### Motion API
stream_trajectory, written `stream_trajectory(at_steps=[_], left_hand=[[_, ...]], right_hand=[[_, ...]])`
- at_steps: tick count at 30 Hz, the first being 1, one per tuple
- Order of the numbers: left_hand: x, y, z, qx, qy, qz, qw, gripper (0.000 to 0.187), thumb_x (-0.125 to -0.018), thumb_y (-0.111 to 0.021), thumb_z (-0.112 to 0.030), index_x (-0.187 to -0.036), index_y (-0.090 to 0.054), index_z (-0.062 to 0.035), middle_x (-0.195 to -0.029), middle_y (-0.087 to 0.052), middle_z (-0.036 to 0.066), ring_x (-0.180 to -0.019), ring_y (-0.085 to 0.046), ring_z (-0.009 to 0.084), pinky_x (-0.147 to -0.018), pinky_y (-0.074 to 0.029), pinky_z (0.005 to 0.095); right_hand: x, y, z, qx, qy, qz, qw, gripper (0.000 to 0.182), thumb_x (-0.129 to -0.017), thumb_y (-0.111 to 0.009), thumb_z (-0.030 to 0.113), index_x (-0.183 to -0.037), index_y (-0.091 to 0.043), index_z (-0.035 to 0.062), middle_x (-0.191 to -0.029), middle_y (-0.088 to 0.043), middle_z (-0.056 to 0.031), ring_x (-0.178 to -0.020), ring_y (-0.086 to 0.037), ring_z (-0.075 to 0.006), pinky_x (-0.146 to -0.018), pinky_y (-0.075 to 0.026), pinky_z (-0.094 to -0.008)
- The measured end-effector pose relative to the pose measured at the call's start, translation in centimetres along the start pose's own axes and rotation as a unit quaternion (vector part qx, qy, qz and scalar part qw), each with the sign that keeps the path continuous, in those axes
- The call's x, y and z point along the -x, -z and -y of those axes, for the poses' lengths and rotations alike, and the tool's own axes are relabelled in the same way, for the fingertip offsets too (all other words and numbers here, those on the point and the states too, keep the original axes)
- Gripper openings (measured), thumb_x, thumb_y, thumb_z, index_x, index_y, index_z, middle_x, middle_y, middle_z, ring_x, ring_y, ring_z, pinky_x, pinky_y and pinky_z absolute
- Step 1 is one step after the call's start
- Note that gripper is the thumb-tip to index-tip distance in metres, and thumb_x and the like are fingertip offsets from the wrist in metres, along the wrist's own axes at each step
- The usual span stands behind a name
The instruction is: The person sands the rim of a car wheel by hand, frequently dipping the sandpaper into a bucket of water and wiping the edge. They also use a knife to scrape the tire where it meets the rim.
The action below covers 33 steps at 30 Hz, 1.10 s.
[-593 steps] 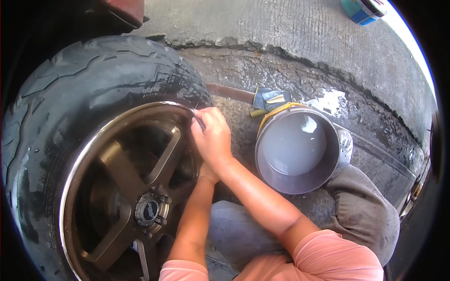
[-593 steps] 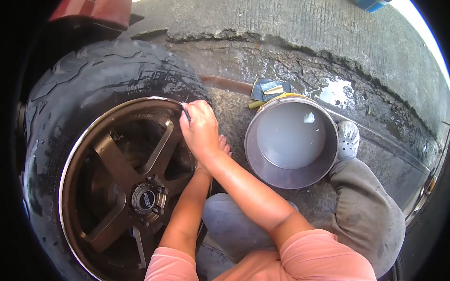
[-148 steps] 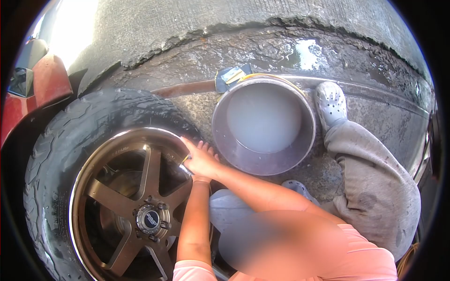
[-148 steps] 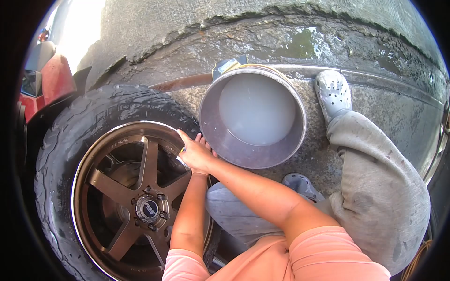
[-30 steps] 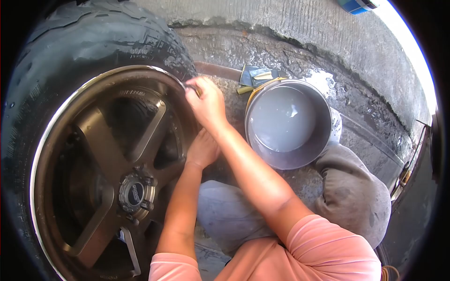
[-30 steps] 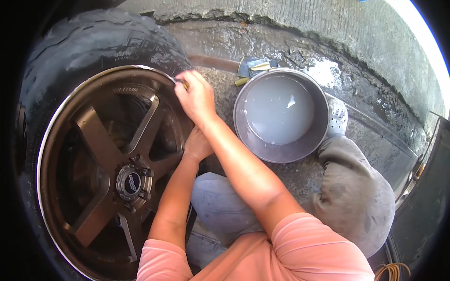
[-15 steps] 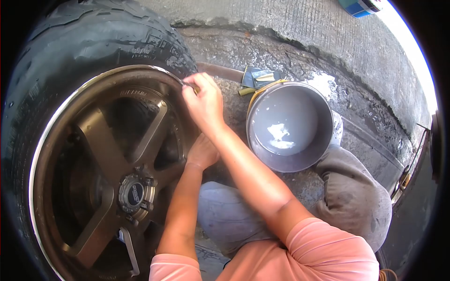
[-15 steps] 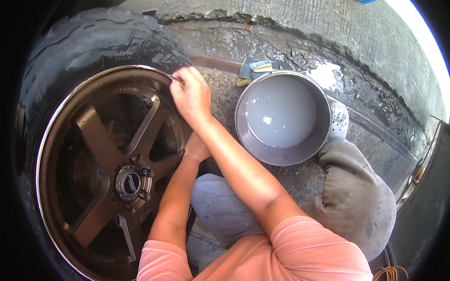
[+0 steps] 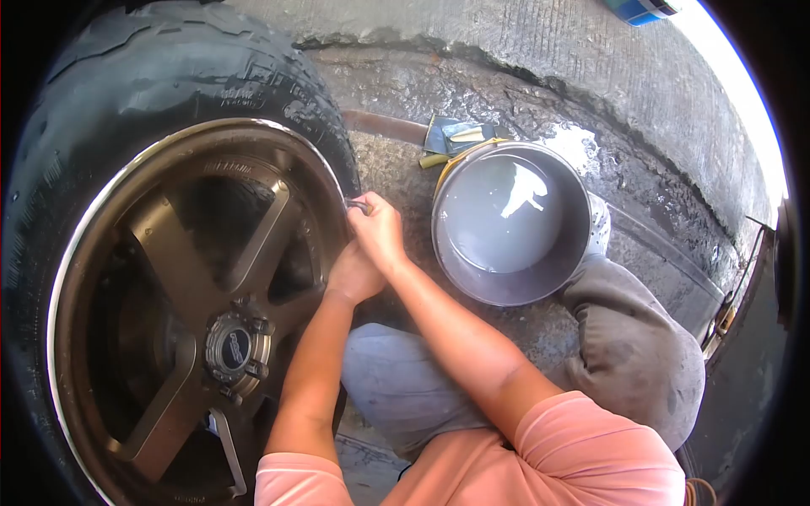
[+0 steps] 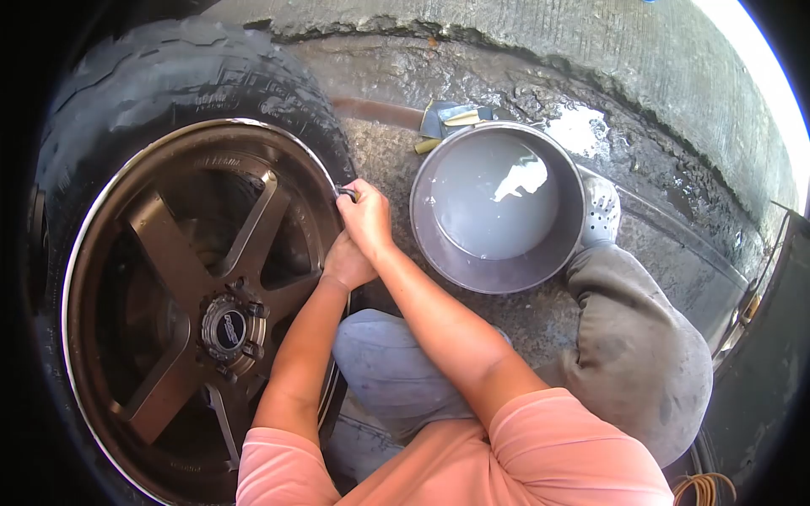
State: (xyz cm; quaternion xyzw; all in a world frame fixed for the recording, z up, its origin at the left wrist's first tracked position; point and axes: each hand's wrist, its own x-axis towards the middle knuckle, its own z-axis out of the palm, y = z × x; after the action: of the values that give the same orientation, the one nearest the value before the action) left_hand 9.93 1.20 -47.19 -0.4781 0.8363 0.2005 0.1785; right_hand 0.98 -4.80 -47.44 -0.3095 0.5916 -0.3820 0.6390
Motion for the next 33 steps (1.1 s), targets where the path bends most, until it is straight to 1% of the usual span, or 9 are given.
stream_trajectory(at_steps=[2, 4, 7, 9, 11, 14, 17, 24, 33], left_hand=[[-0.4, 2.4, -1.0, -0.004, 0.045, 0.160, 0.986, 0.045, -0.092, -0.059, -0.031, -0.129, -0.065, -0.0051, -0.138, -0.064, 0.017, -0.135, -0.055, 0.0279, -0.115, -0.039, 0.0425], [0.3, -1.8, 0.3, 0.060, 0.050, -0.031, 0.996, 0.036, -0.090, -0.062, -0.021, -0.120, -0.068, -0.0023, -0.130, -0.066, 0.021, -0.123, -0.061, 0.0326, -0.108, -0.044, 0.0433], [0.5, 0.5, -0.9, 0.001, -0.006, -0.094, 0.996, 0.033, -0.089, -0.063, -0.021, -0.116, -0.069, -0.0025, -0.126, -0.066, 0.022, -0.120, -0.062, 0.0349, -0.105, -0.045, 0.0460], [0.6, 0.0, -0.8, -0.021, -0.021, -0.087, 0.996, 0.033, -0.089, -0.064, -0.022, -0.116, -0.069, -0.0034, -0.123, -0.068, 0.021, -0.121, -0.061, 0.0345, -0.107, -0.043, 0.0463], [1.2, -0.6, -0.6, -0.029, -0.027, -0.107, 0.993, 0.018, -0.085, -0.067, -0.021, -0.096, -0.071, -0.0074, -0.098, -0.068, 0.012, -0.107, -0.062, 0.0290, -0.108, -0.041, 0.0431], [0.9, 1.4, -1.5, -0.081, -0.042, 0.000, 0.996, 0.018, -0.085, -0.067, -0.024, -0.094, -0.072, -0.0091, -0.104, -0.066, 0.011, -0.113, -0.059, 0.0274, -0.109, -0.040, 0.0423], [0.2, 4.9, -1.8, -0.194, -0.089, 0.132, 0.968, 0.025, -0.088, -0.063, -0.025, -0.105, -0.074, -0.0092, -0.115, -0.065, 0.009, -0.121, -0.056, 0.0267, -0.113, -0.038, 0.0424], [-2.5, 11.6, -0.2, -0.330, -0.153, 0.252, 0.897, 0.029, -0.097, -0.051, -0.021, -0.111, -0.074, -0.0105, -0.120, -0.064, 0.005, -0.122, -0.055, 0.0237, -0.112, -0.039, 0.0404], [-6.4, 16.9, 0.0, -0.385, -0.109, 0.279, 0.873, 0.030, -0.101, -0.047, -0.021, -0.109, -0.070, -0.0035, -0.114, -0.065, 0.007, -0.114, -0.058, 0.0245, -0.100, -0.045, 0.0393]], right_hand=[[0.2, 0.6, -0.6, 0.022, -0.043, 0.019, 0.999, 0.018, -0.084, -0.065, 0.013, -0.094, -0.070, -0.0002, -0.090, -0.071, -0.0240, -0.086, -0.071, -0.0371, -0.080, -0.054, -0.0432], [1.3, 1.0, 0.1, 0.016, -0.038, 0.003, 0.999, 0.016, -0.085, -0.064, 0.011, -0.093, -0.070, -0.0015, -0.091, -0.071, -0.0241, -0.090, -0.071, -0.0389, -0.084, -0.054, -0.0452], [2.3, 1.6, 4.7, 0.099, 0.178, -0.050, 0.978, 0.017, -0.088, -0.063, 0.007, -0.103, -0.066, 0.0013, -0.104, -0.066, -0.0241, -0.100, -0.065, -0.0435, -0.088, -0.052, -0.0503], [1.1, 3.0, 10.4, 0.148, 0.301, 0.016, 0.942, 0.018, -0.089, -0.061, 0.007, -0.105, -0.064, 0.0012, -0.105, -0.064, -0.0229, -0.104, -0.064, -0.0434, -0.089, -0.052, -0.0504], [0.0, 5.8, 17.3, 0.259, 0.341, 0.142, 0.892, 0.017, -0.090, -0.057, 0.010, -0.104, -0.063, 0.0010, -0.105, -0.064, -0.0228, -0.104, -0.065, -0.0433, -0.091, -0.053, -0.0510], [-2.4, 11.5, 23.8, 0.413, 0.379, 0.243, 0.792, 0.026, -0.094, -0.051, 0.011, -0.114, -0.065, 0.0026, -0.113, -0.065, -0.0241, -0.107, -0.066, -0.0429, -0.094, -0.054, -0.0510], [-3.8, 18.3, 23.4, 0.432, 0.408, 0.271, 0.758, 0.025, -0.094, -0.054, 0.010, -0.115, -0.065, 0.0036, -0.112, -0.066, -0.0226, -0.107, -0.066, -0.0424, -0.095, -0.053, -0.0501], [-5.9, 24.1, 16.1, 0.081, 0.391, 0.072, 0.914, 0.023, -0.097, -0.056, 0.018, -0.112, -0.061, 0.0012, -0.109, -0.066, -0.0211, -0.102, -0.065, -0.0405, -0.090, -0.051, -0.0490], [-6.3, 25.1, 16.0, 0.132, 0.381, 0.126, 0.906, 0.024, -0.098, -0.055, 0.020, -0.112, -0.060, 0.0013, -0.108, -0.065, -0.0219, -0.104, -0.064, -0.0416, -0.092, -0.050, -0.0503]])
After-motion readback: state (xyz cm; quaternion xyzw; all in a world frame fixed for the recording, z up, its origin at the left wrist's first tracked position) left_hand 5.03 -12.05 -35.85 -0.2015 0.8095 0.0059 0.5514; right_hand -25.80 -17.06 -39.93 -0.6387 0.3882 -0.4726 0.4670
